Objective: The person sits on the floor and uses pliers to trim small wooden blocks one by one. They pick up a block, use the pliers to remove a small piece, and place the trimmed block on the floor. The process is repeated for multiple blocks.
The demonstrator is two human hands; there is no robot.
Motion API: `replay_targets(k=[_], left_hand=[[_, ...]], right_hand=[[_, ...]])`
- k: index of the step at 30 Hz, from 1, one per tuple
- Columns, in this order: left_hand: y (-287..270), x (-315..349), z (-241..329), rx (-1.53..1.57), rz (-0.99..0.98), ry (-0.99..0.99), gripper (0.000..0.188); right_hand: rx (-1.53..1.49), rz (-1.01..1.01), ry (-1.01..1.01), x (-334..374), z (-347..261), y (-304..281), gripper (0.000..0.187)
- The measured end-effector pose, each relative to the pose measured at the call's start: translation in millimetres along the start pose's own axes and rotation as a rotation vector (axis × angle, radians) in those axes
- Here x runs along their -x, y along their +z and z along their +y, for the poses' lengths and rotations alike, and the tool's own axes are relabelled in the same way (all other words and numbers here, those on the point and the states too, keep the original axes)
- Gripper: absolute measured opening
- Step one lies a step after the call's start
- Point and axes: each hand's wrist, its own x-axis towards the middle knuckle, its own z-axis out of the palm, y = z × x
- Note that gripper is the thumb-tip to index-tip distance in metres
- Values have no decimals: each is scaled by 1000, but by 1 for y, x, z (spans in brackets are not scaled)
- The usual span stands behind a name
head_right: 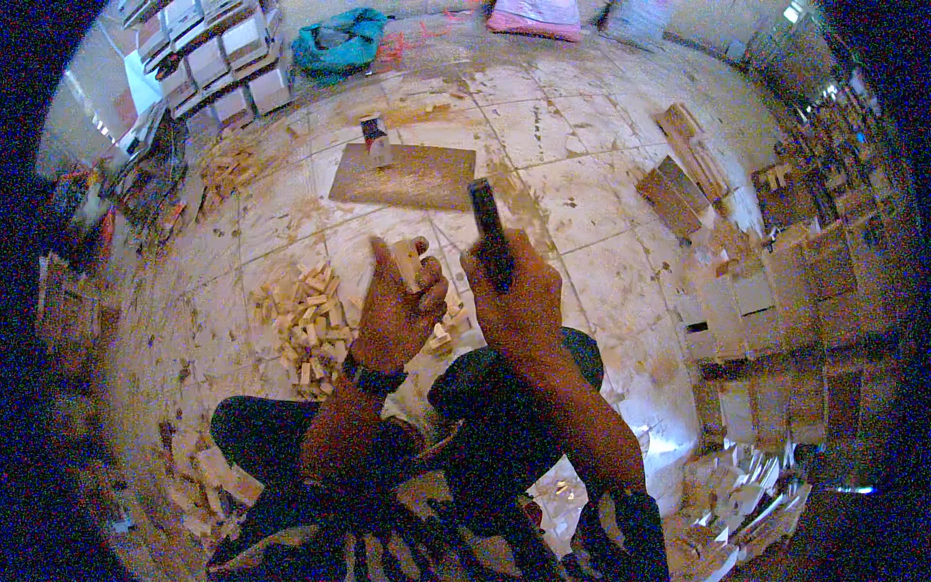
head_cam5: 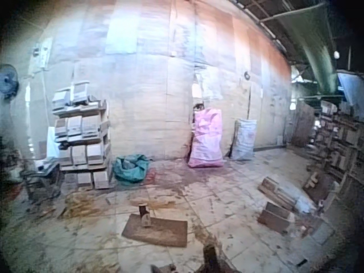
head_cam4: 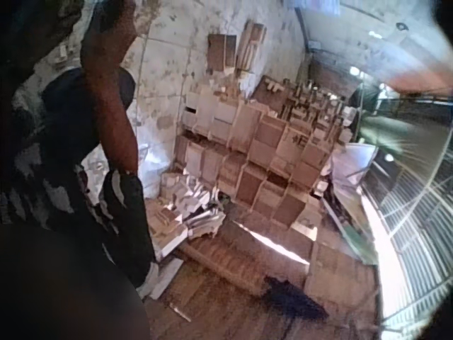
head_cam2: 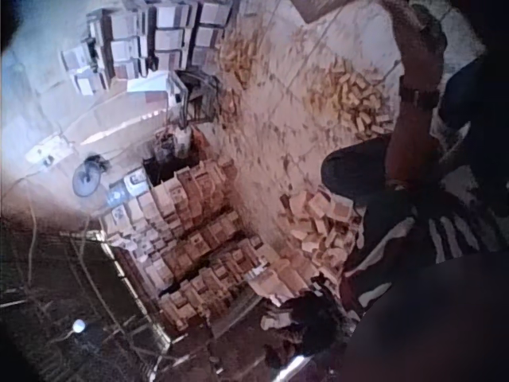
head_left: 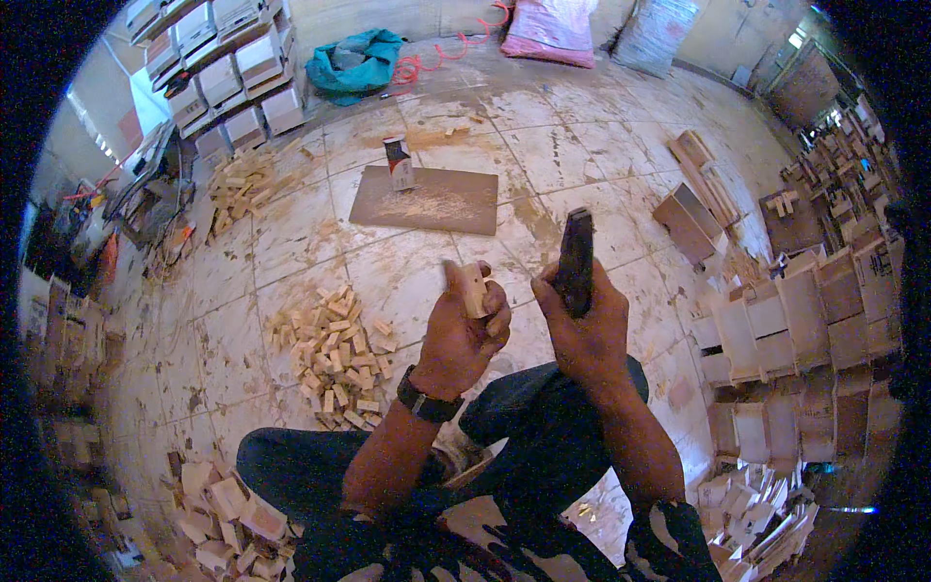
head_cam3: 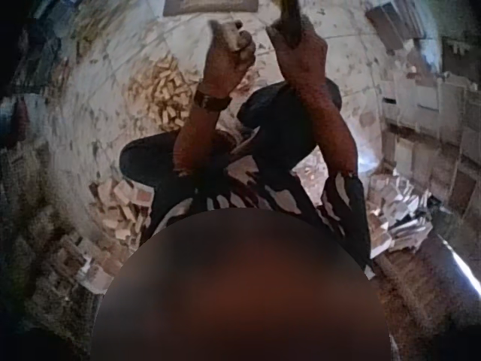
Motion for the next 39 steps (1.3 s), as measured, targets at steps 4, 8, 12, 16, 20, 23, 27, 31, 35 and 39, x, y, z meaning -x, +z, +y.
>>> replay_targets(k=[4, 8, 12, 16, 20, 23, 27, 31, 35, 39], left_hand=[[-9, 10, 17, 7, 13, -36, 39], [-10, 15, 23, -129, 74, -1, 41], [-9, 18, 21, -281, 154, 32, 39], [-8, 19, 21, -351, 144, 43, 38], [-4, 22, 21, -326, 155, 16, 37], [0, 24, 21, -377, 167, 27, 35], [6, 27, 23, -526, 187, 35, 34], [6, 33, 29, -850, 202, 71, 32], [-4, 43, 41, -857, 92, -18, 26], [-11, 53, 43, -936, 118, 10, 25]], right_hand=[[-3, -176, -61, 10, -6, 0, 15], [-38, -248, -75, 15, -8, 3, 16], [-6, -264, -72, 15, -9, 2, 16], [-4, -268, -76, 16, -9, 0, 16], [-1, -252, -84, 18, -9, -1, 15], [7, -283, -53, 19, -10, -2, 16], [19, -304, -89, 20, -11, -4, 16], [150, -336, -178, 20, -11, -3, 16], [295, -380, -351, 25, -11, 2, 18], [250, -433, -451, 28, -12, 14, 11]])
